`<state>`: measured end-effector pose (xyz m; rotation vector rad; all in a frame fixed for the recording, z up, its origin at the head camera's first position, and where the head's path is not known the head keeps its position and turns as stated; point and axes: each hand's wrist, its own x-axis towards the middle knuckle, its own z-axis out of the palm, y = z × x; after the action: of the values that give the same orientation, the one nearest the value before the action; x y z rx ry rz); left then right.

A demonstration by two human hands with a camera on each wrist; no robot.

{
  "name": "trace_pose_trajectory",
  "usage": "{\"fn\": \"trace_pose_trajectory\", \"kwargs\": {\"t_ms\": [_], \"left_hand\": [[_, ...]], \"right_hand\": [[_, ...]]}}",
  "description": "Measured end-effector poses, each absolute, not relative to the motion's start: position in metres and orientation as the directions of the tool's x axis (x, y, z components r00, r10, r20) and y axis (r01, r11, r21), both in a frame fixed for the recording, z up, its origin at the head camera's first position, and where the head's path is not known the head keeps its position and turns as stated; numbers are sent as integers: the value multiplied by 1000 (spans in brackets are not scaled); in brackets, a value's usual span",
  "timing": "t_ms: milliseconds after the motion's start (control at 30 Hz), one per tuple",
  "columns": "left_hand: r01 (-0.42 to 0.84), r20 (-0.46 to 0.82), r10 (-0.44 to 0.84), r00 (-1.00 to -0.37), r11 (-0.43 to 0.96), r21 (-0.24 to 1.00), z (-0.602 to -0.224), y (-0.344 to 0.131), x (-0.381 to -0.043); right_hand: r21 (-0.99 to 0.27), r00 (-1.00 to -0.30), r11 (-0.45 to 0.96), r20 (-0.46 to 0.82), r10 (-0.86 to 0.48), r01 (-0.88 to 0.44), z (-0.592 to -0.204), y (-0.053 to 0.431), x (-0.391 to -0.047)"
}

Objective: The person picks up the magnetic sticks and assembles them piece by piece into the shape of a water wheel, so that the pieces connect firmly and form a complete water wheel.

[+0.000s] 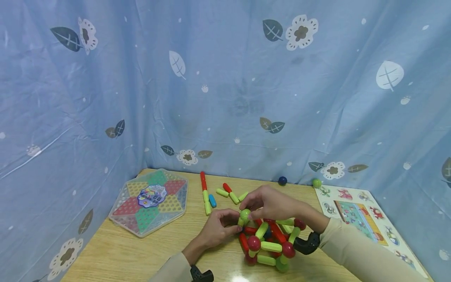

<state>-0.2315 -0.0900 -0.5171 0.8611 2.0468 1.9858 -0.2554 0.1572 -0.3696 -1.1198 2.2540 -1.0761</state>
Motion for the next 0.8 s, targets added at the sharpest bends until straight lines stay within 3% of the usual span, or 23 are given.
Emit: {"fn": "trace_pose_trajectory", "kwargs": {"t_ms": [400, 567, 800], "left_hand": [[314, 297, 519, -801, -57, 948, -518, -90, -233], [306, 290, 520, -804, -57, 950, -520, -89, -232], [293, 282, 527, -802, -66, 954, -519, -90, -232]], "right_hand": [[-692, -609, 439, 1, -793, -573, -374, 156, -251], [-656, -676, 482, 60, -734, -581, -356, 180, -247], [-801, -834, 413, 181, -521, -432, -360, 246, -240]]}}
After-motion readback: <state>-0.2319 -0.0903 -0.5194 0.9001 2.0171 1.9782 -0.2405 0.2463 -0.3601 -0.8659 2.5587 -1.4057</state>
